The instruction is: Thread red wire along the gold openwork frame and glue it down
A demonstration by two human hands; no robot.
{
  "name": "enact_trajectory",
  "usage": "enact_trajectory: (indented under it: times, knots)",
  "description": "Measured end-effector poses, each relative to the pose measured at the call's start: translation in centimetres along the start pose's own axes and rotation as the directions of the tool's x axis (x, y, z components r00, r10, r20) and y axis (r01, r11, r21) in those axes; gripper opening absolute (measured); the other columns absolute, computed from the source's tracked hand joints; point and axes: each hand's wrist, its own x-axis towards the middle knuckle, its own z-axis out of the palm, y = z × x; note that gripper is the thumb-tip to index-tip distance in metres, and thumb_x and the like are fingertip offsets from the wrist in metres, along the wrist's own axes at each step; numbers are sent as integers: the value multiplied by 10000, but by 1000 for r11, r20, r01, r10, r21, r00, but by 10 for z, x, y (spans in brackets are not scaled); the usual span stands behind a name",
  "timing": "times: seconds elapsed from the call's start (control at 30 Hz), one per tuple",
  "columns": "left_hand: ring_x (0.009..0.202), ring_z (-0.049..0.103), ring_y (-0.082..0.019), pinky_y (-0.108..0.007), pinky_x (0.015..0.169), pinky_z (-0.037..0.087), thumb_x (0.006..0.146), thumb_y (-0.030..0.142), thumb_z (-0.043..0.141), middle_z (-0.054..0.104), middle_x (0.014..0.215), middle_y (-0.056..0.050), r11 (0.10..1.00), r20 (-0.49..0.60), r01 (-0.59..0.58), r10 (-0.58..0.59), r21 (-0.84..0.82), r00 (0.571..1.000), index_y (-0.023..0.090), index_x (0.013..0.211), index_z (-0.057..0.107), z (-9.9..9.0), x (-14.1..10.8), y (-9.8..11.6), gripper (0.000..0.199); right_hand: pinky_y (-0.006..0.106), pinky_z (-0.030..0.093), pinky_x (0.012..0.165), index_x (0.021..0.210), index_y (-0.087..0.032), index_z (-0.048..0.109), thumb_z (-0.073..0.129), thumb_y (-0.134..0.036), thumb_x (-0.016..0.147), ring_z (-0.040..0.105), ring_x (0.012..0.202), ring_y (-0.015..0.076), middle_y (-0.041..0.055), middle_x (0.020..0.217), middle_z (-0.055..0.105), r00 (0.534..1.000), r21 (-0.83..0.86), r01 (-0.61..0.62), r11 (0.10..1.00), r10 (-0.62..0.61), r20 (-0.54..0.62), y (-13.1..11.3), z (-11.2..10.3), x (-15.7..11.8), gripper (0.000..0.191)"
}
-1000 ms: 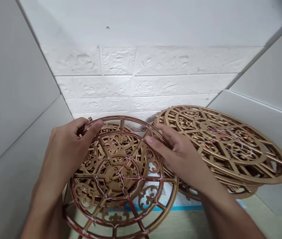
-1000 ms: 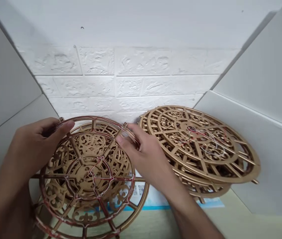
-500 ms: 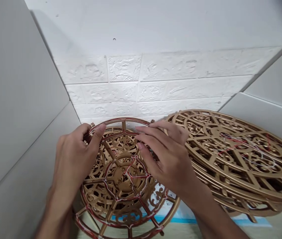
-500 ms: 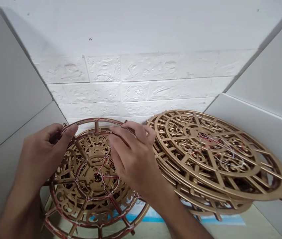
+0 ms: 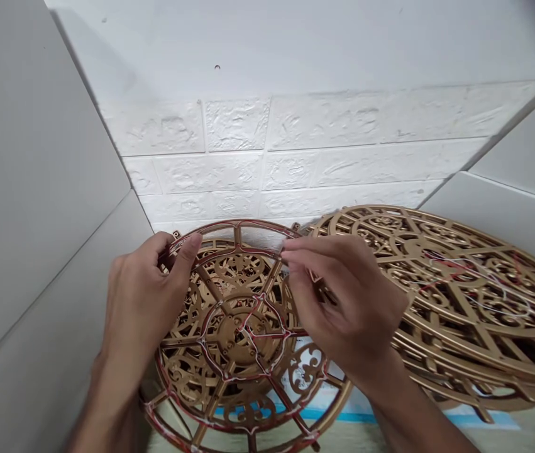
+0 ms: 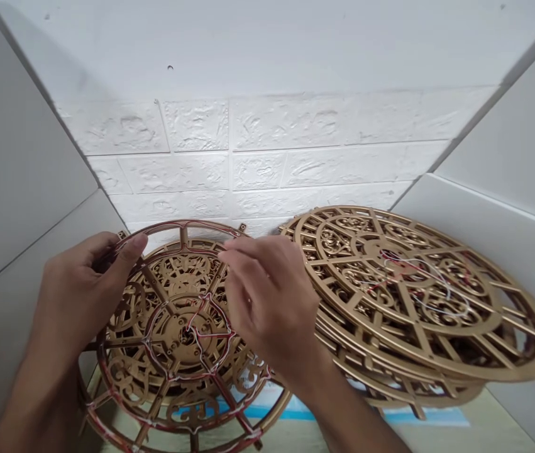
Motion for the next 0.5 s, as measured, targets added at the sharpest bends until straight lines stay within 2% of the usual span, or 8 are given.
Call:
enact_trajectory:
  times: [0.13, 0.27, 0.4, 0.5]
  knots:
    - [491, 299, -116, -301, 503, 265, 834, 574, 500, 339, 482, 66, 999, -26, 22, -23, -38, 999, 223, 564, 427, 0, 1, -4, 449, 296, 528, 644, 937, -246, 606, 590, 15, 843, 668, 750, 156, 26, 849, 684, 993, 20, -111, 994, 112, -49, 0, -10, 4, 278]
    - [507, 303, -116, -304, 506, 263, 848, 584, 503, 334, 503, 66, 998, -55, 23, -26, -63, 998, 224, 584, 455, 0, 2, -7, 449, 302, 546, 701, 957, -262, 618, 574, -2, 867, 689, 812, 163, 13, 892, 697, 979, 90, -197, 976, 200, -33, -5, -21, 7, 279]
    - [506, 292, -113, -304, 504, 254, 854, 579, 505, 318, 506, 67, 997, -54, 33, -37, -72, 998, 221, 584, 445, 0, 1, -6, 452, 269, 559, 744, 997, -229, 612, 542, 7, 888, 695, 834, 139, 24, 915, 701, 981, 112, -194, 975, 193, 18, -7, -21, 8, 269]
    - [509, 295, -114, -298, 512, 258, 849, 570, 504, 320, 499, 65, 998, -63, 22, -26, -58, 998, 219, 579, 440, 0, 0, -4, 447, 288, 574, 841, 1053, -206, 601, 499, 10, 906, 692, 958, 162, 62, 998, 706, 988, 53, -142, 988, 138, 74, -7, -16, 6, 280]
